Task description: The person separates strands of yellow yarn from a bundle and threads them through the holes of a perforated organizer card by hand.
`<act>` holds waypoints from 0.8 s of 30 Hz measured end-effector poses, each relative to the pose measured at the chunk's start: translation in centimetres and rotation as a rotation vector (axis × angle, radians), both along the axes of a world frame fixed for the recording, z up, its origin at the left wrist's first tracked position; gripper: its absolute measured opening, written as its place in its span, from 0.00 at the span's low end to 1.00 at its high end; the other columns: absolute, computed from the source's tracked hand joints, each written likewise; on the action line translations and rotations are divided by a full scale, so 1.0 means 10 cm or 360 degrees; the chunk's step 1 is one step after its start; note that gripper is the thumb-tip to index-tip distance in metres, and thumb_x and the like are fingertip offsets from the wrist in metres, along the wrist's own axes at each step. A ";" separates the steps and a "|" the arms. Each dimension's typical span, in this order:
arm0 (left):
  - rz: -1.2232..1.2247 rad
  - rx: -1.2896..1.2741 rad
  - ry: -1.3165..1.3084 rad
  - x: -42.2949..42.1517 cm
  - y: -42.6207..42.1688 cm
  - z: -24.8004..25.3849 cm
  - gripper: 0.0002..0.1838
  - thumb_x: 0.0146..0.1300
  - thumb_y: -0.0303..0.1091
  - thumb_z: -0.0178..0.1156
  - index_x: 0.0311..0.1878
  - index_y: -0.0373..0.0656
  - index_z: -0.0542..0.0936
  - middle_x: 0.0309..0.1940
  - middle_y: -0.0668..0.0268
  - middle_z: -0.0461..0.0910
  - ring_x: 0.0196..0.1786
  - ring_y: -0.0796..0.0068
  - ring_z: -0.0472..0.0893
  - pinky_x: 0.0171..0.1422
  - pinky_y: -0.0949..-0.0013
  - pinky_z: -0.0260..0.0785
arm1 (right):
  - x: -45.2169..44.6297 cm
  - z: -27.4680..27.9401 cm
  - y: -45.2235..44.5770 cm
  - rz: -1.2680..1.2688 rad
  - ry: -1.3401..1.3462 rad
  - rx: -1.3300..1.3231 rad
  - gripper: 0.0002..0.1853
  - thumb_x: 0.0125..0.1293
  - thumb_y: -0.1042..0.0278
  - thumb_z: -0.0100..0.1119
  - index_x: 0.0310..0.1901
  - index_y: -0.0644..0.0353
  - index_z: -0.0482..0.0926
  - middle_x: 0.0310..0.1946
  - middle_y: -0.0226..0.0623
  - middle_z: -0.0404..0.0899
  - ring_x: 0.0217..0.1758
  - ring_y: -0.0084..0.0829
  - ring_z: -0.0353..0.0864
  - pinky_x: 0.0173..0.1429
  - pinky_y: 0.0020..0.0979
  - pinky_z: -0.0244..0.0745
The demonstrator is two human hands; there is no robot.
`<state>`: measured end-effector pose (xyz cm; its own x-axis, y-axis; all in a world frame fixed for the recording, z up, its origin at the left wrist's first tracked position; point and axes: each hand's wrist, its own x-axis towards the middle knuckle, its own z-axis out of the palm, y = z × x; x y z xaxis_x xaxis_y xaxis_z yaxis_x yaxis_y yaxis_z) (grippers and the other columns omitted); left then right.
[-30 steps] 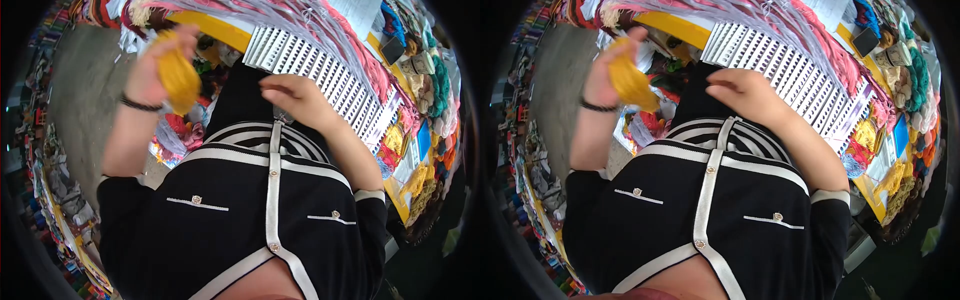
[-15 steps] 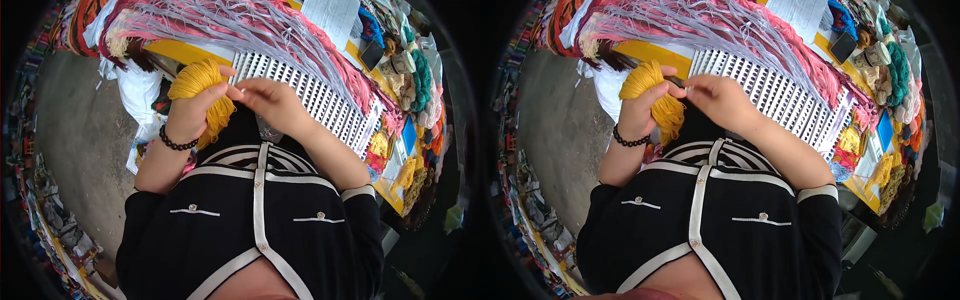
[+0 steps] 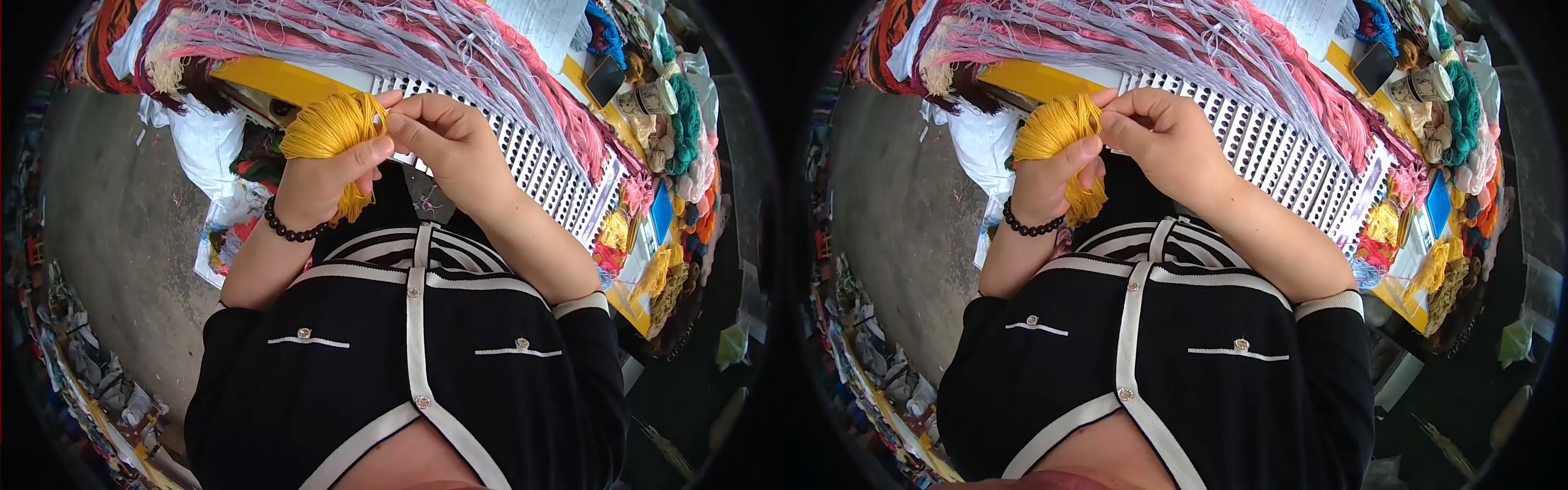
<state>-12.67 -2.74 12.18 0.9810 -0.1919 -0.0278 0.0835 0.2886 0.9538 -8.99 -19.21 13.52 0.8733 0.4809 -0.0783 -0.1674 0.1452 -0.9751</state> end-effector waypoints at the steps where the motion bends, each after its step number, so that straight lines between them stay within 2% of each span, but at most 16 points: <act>1: 0.0019 -0.0029 -0.0017 0.00 0.01 -0.01 0.20 0.64 0.29 0.52 0.59 0.36 0.71 0.36 0.68 0.79 0.24 0.88 0.71 0.29 0.83 0.67 | -0.01 0.00 0.00 -0.0011 -0.0001 -0.0014 0.10 0.67 0.72 0.53 0.43 0.70 0.77 0.39 0.34 0.79 0.39 0.20 0.77 0.46 0.22 0.73; 8: 0.0167 -0.0228 0.0133 0.02 -0.08 -0.04 0.19 0.65 0.32 0.52 0.58 0.37 0.73 0.39 0.70 0.79 0.20 0.90 0.68 0.29 0.84 0.66 | 0.01 0.01 -0.01 -0.0017 0.0052 0.0115 0.11 0.67 0.70 0.53 0.45 0.69 0.77 0.43 0.35 0.79 0.41 0.20 0.76 0.50 0.23 0.72; 14: 0.0195 -0.0092 0.0041 0.03 -0.08 -0.07 0.17 0.66 0.36 0.54 0.54 0.38 0.76 0.35 0.71 0.79 0.20 0.90 0.68 0.28 0.83 0.65 | 0.02 -0.02 -0.02 -0.0016 0.0036 0.0027 0.11 0.66 0.70 0.54 0.45 0.68 0.78 0.40 0.33 0.79 0.40 0.18 0.76 0.49 0.22 0.71; 16: 0.0281 -0.0048 0.0182 0.04 -0.11 -0.06 0.17 0.66 0.39 0.56 0.52 0.38 0.78 0.33 0.70 0.79 0.20 0.90 0.68 0.27 0.84 0.64 | 0.01 -0.06 -0.01 -0.0015 0.0042 0.0027 0.10 0.66 0.71 0.55 0.45 0.68 0.78 0.38 0.33 0.80 0.39 0.18 0.76 0.48 0.21 0.71; 24: 0.0413 -0.0201 0.0129 0.07 -0.17 -0.11 0.14 0.67 0.39 0.54 0.46 0.38 0.80 0.32 0.69 0.79 0.23 0.88 0.71 0.25 0.84 0.64 | 0.05 -0.02 -0.02 -0.0005 0.0196 0.0178 0.10 0.64 0.72 0.57 0.44 0.68 0.79 0.37 0.34 0.80 0.39 0.21 0.77 0.49 0.23 0.71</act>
<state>-12.02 -4.44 11.13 0.9933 0.0580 -0.1002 0.0661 0.4263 0.9022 -8.46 -19.45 13.33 0.8619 0.4898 -0.1310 -0.2841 0.2525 -0.9249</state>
